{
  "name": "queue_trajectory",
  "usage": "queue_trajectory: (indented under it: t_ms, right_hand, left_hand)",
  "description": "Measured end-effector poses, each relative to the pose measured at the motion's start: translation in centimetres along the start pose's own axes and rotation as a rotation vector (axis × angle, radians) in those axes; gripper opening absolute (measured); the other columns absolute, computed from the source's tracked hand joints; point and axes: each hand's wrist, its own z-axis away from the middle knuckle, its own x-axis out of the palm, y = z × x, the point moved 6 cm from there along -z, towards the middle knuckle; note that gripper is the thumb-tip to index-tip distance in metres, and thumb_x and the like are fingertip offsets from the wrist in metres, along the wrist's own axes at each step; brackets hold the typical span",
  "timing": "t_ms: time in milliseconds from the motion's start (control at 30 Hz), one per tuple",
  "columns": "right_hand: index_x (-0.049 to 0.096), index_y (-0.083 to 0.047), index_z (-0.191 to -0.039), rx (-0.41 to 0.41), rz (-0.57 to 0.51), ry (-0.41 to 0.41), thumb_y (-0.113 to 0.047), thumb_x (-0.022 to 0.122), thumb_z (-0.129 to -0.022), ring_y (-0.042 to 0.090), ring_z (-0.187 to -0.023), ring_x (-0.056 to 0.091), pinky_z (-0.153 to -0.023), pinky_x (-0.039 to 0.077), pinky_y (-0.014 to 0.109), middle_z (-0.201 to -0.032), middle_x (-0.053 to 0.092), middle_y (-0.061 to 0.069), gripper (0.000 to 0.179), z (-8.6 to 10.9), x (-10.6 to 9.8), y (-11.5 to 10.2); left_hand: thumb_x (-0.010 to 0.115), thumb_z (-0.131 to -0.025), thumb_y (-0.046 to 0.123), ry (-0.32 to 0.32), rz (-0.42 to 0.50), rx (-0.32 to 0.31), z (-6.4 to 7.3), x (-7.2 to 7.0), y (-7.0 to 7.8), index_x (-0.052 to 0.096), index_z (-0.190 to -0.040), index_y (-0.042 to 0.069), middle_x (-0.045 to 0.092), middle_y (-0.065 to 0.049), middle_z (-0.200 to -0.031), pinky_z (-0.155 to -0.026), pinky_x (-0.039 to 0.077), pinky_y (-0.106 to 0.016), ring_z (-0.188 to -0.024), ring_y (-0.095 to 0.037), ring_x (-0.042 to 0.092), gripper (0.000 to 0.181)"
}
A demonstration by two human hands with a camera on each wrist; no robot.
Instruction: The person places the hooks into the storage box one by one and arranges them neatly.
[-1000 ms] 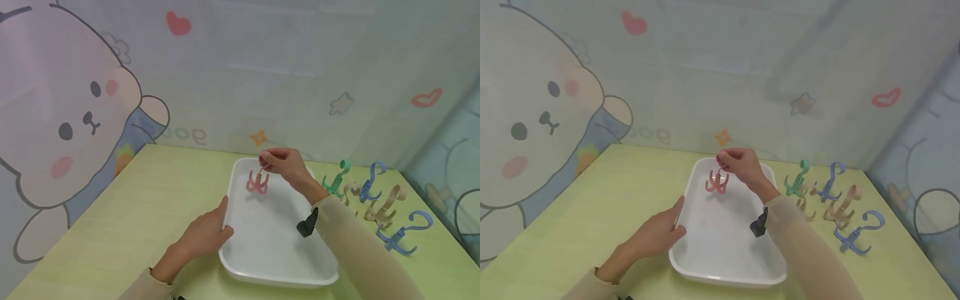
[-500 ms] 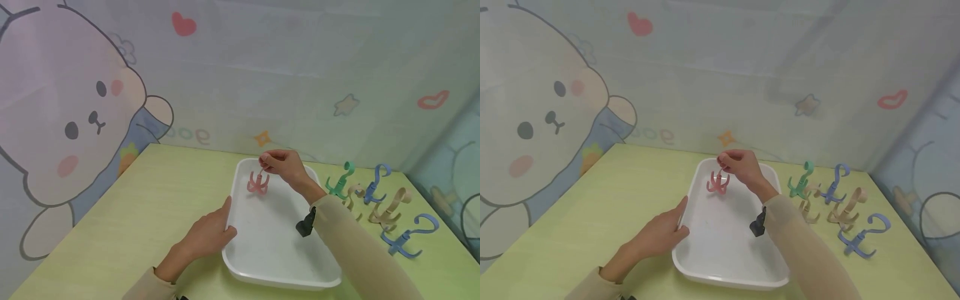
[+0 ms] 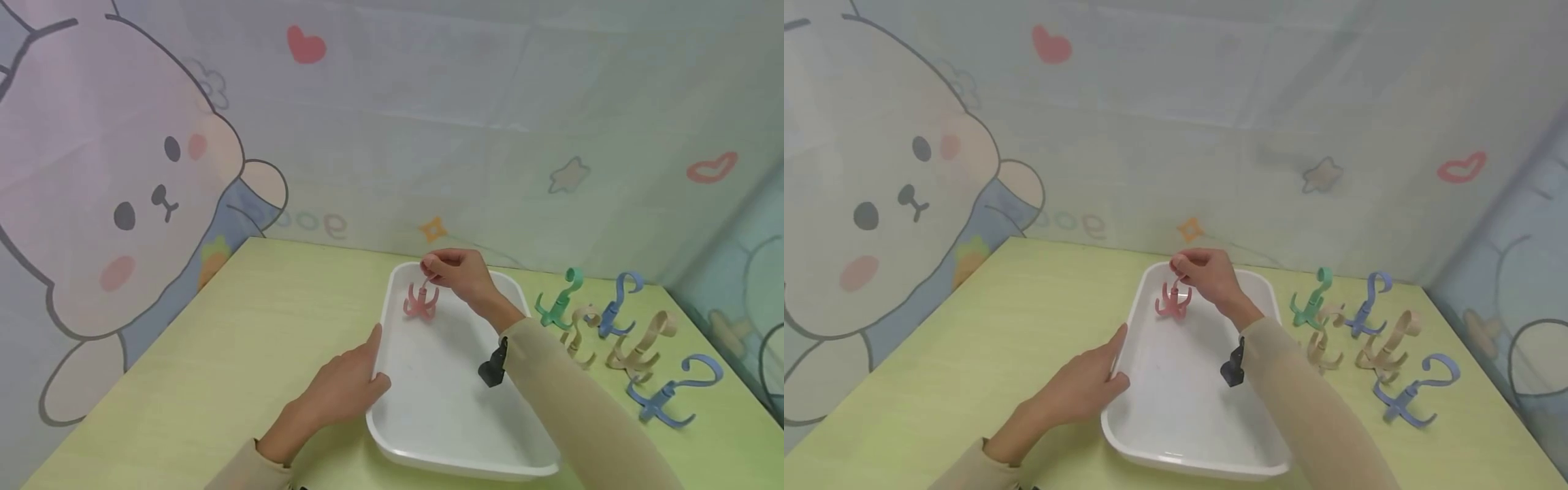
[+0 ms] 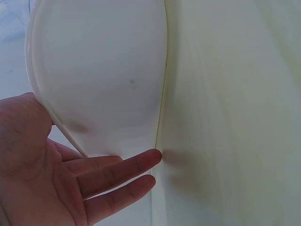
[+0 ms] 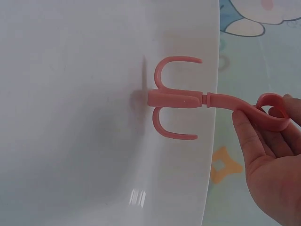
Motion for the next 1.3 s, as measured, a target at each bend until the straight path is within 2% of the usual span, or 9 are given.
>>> queue_trajectory:
  t_ms: [200, 500, 700, 1033, 1167, 1300]
  right_hand:
    - [0.074, 0.003, -0.126, 0.003, 0.0, 0.004, -0.022, 0.07, -0.102, 0.024, -0.103, 0.07, -0.098, 0.059, 0.037, -0.117, 0.074, 0.019, 0.034, -0.1, 0.1, -0.3]
    - [0.074, 0.003, -0.124, -0.006, 0.005, -0.003, -0.021, 0.071, -0.101, 0.033, -0.108, 0.071, -0.096, 0.059, 0.035, -0.115, 0.076, 0.017, 0.033, -0.8, 0.5, 0.4]
    - [0.074, 0.002, -0.126, 0.0, 0.0, -0.003, -0.021, 0.071, -0.101, 0.038, -0.115, 0.07, -0.097, 0.059, 0.035, -0.116, 0.076, 0.016, 0.034, -0.8, 0.8, 0.7]
    - [0.074, 0.002, -0.126, 0.03, -0.044, -0.006, -0.015, 0.075, -0.098, 0.017, -0.096, 0.071, -0.095, 0.059, 0.034, -0.113, 0.078, 0.012, 0.033, -0.9, 0.8, 1.3]
    - [0.073, 0.002, -0.13, 0.019, -0.005, -0.021, -0.008, 0.074, -0.095, 0.015, -0.098, 0.071, -0.097, 0.059, 0.035, -0.119, 0.077, 0.015, 0.036, -0.8, 0.8, 1.4]
    - [0.071, 0.002, -0.133, 0.003, 0.038, -0.039, -0.001, 0.071, -0.093, 0.017, -0.108, 0.071, -0.1, 0.058, 0.037, -0.127, 0.075, 0.02, 0.04, -0.7, 1.0, 1.5]
  left_hand:
    - [0.056, -0.092, 0.017, 0.003, 0.001, 0.009, -0.1, 0.0, 0.1, 0.023, -0.166, -0.004, 0.064, -0.018, -0.141, -0.072, 0.054, -0.04, -0.095, -0.02, 0.066, 0.083]
    - [0.055, -0.092, 0.018, 0.003, 0.016, 0.013, -0.2, 0.2, -0.1, 0.022, -0.166, -0.002, 0.067, -0.017, -0.133, -0.067, 0.052, -0.036, -0.087, -0.017, 0.065, 0.083]
    - [0.055, -0.092, 0.017, 0.008, 0.013, 0.021, -0.3, 0.2, -0.1, 0.023, -0.165, -0.002, 0.066, -0.017, -0.132, -0.067, 0.052, -0.036, -0.088, -0.018, 0.065, 0.082]
    - [0.056, -0.093, 0.017, 0.005, 0.026, 0.011, -0.1, 0.3, -0.1, 0.022, -0.166, -0.002, 0.065, -0.019, -0.136, -0.065, 0.052, -0.035, -0.084, -0.017, 0.065, 0.083]
    - [0.056, -0.092, 0.017, 0.006, 0.03, 0.017, -0.1, 0.3, -0.1, 0.023, -0.166, -0.002, 0.066, -0.017, -0.134, -0.064, 0.051, -0.034, -0.084, -0.017, 0.065, 0.083]
    - [0.056, -0.092, 0.018, 0.021, 0.013, 0.03, 0.0, 0.2, -0.1, 0.026, -0.164, -0.002, 0.067, -0.016, -0.132, -0.066, 0.051, -0.035, -0.088, -0.018, 0.064, 0.082]
